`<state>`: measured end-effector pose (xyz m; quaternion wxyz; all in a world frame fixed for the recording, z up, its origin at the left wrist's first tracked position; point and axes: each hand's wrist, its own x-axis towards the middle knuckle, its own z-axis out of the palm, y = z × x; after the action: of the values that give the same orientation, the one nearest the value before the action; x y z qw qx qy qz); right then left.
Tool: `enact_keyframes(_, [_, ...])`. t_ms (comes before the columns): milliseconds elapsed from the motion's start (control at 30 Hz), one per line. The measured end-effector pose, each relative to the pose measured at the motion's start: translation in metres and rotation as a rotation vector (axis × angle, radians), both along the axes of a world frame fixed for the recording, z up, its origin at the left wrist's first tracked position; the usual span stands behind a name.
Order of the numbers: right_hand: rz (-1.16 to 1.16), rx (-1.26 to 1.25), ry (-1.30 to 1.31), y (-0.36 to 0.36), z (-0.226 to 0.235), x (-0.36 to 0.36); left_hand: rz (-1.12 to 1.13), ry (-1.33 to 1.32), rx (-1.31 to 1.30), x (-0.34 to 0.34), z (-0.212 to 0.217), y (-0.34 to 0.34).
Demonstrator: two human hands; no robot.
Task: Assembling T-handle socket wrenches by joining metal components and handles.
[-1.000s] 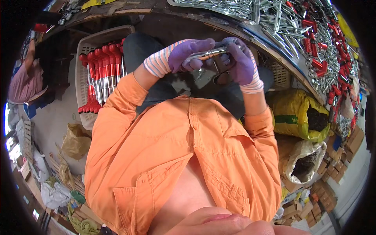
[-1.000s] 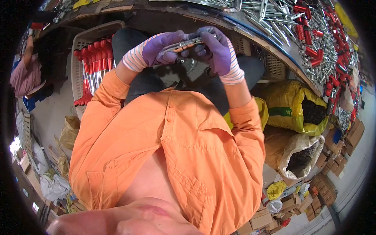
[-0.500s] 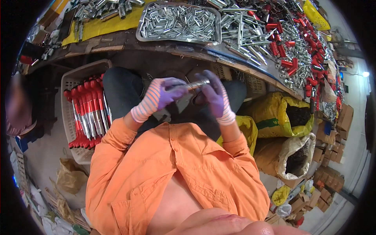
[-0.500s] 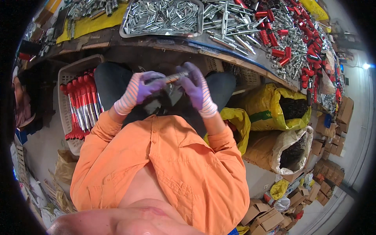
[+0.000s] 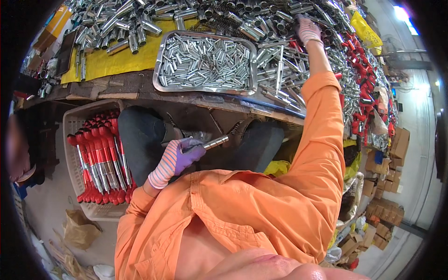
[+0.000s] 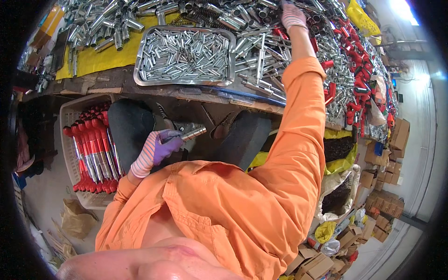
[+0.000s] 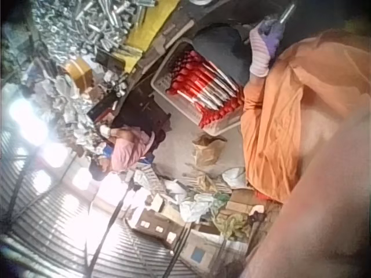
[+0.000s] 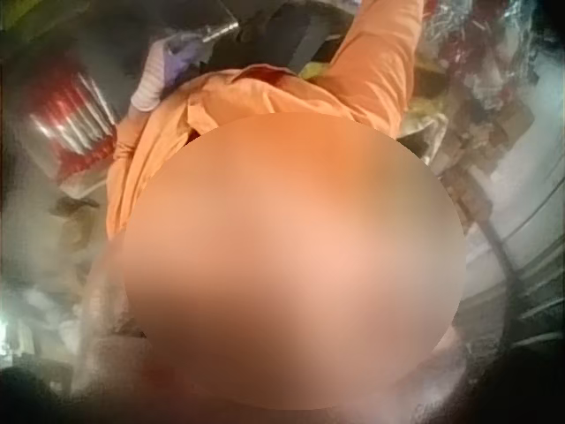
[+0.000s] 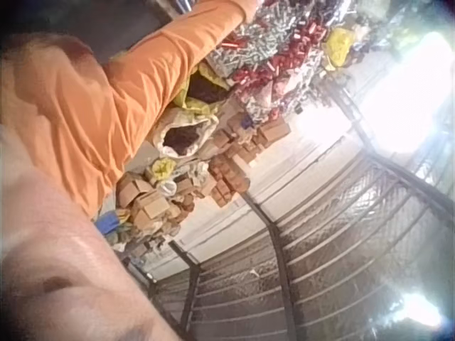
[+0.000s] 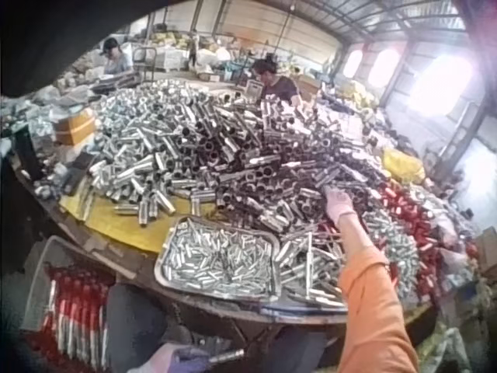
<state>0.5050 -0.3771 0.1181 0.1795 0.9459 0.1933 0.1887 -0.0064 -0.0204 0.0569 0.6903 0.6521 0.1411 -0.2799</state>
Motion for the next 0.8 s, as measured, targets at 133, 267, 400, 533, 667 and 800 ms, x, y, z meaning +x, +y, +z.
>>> enact_keyframes(133, [0.069, 0.667, -0.256, -0.012, 0.032, -0.068, 0.044, -0.111, -0.046, -0.008, -0.003, 0.02])
enact_keyframes(267, [0.128, 1.853, 0.442, 0.018, 0.057, -0.239, -0.029, -0.176, 0.007, -0.011, -0.019, 0.025])
enact_keyframes(400, [0.135, 1.657, 0.454, 0.063, -0.004, -0.351, -0.059, -0.334, 0.014, -0.012, -0.018, -0.002])
enact_keyframes(533, [0.122, 1.388, 0.298, 0.106, -0.047, -0.393, 0.009, -0.109, -0.067, -0.017, 0.006, -0.02])
enact_keyframes(667, [0.167, 1.191, 0.324, 0.106, -0.057, -0.388, 0.135, -0.09, -0.157, -0.037, 0.01, -0.007])
enact_keyframes(800, [0.471, 1.186, 0.347, 0.097, -0.034, -0.414, 0.123, -0.146, -0.055, -0.047, 0.026, 0.024])
